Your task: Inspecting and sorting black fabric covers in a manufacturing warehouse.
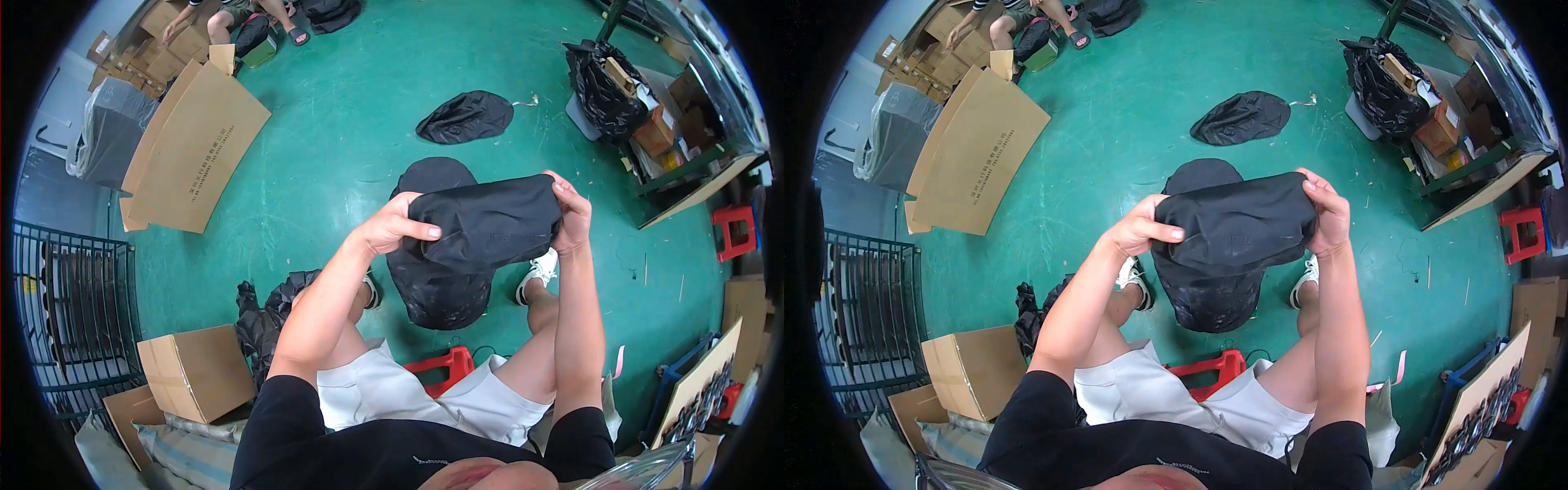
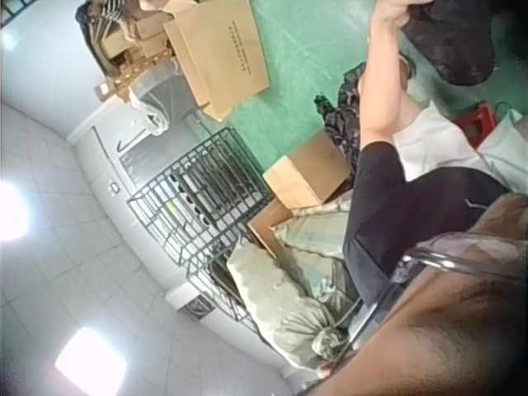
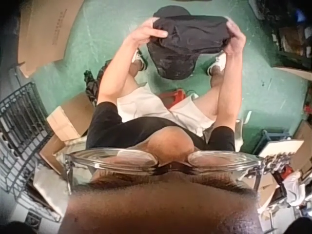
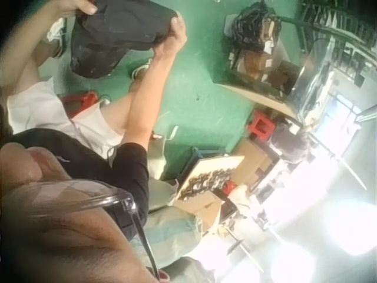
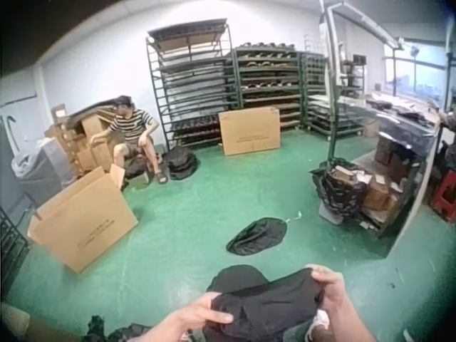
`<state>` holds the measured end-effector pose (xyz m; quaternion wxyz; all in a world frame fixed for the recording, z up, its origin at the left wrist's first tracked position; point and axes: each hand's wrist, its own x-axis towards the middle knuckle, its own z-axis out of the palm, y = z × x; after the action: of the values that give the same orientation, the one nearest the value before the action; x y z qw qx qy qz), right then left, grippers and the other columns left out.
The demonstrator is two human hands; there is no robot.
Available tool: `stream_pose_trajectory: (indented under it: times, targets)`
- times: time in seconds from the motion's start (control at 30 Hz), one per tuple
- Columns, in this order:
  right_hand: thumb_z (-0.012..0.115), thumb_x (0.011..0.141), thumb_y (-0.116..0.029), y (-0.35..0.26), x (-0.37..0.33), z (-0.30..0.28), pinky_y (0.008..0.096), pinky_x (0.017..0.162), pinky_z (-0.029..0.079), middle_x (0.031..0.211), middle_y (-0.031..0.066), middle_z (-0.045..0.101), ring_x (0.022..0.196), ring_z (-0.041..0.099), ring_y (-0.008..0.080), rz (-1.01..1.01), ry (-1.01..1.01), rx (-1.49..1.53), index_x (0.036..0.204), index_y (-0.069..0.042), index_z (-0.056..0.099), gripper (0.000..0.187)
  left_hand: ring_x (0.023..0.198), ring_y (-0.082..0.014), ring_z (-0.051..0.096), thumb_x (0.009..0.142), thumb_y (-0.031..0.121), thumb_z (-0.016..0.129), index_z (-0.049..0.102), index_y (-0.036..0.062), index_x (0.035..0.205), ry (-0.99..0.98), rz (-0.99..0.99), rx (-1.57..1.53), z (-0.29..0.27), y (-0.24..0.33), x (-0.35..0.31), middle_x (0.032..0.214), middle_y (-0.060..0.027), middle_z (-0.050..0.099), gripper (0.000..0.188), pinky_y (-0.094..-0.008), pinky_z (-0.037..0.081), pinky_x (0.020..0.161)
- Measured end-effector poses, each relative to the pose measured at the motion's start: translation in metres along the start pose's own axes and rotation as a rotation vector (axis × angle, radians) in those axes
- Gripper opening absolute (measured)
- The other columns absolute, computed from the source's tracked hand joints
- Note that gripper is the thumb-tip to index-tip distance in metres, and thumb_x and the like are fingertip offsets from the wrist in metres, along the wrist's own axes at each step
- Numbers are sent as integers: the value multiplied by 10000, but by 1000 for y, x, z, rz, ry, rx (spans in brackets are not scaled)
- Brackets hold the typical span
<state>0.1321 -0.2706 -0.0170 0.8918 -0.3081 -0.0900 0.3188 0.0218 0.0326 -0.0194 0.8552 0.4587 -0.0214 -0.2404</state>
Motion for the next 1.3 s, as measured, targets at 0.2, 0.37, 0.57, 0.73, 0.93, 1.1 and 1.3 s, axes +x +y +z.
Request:
stream_pose_trajectory:
  times: [0.2,0.37,0.57,0.73,0.93,1.1,1.3]
  targets:
    - [542,933,-98,2,3,5,311,801,550,948,109,688,818,674,185,-50,203,-68,1041,14,589,163,798,-97,662,834,46,769,699,11,959,345,-18,143,0,-14,19,910,-29,721,148,-259,526,751]
    - [542,938,-100,-1,2,-3,299,800,543,959,93,693,828,671,176,-73,234,-70,1021,-2,600,141,855,-121,682,849,64,756,685,0,1034,298,1,63,-5,-13,20,973,-52,725,208,-283,544,812]
    - [556,935,-106,5,3,-3,291,795,542,924,65,684,831,666,161,-26,251,-152,1002,-21,601,117,1021,-166,673,875,153,741,551,-30,1297,20,190,-241,-14,-13,9,1168,-100,685,498,-321,525,943]
    - [578,930,-120,11,6,-6,257,744,525,874,29,658,771,636,122,3,253,-261,952,-48,587,76,1062,-182,664,866,159,745,540,-33,1310,40,232,-267,-8,-10,14,1198,-110,675,525,-328,521,961]
    - [622,926,-161,15,6,-4,234,667,470,783,-12,637,679,565,73,20,278,-330,840,-69,613,126,1073,-188,664,889,135,700,538,-33,1315,38,196,-237,-4,-10,12,1203,-113,674,486,-331,521,967]
    - [635,946,-218,14,4,13,238,674,478,802,-9,654,706,585,57,82,290,-444,872,-55,640,180,1048,-183,671,905,132,677,548,-20,1307,54,151,-197,-3,-11,16,1189,-107,680,450,-319,525,947]
    - [703,904,-297,-14,-28,36,267,783,510,934,37,708,831,647,106,134,158,-521,1019,9,675,328,970,-146,652,939,193,662,609,12,1192,317,69,30,-37,-12,51,1055,-77,695,315,-297,520,857]
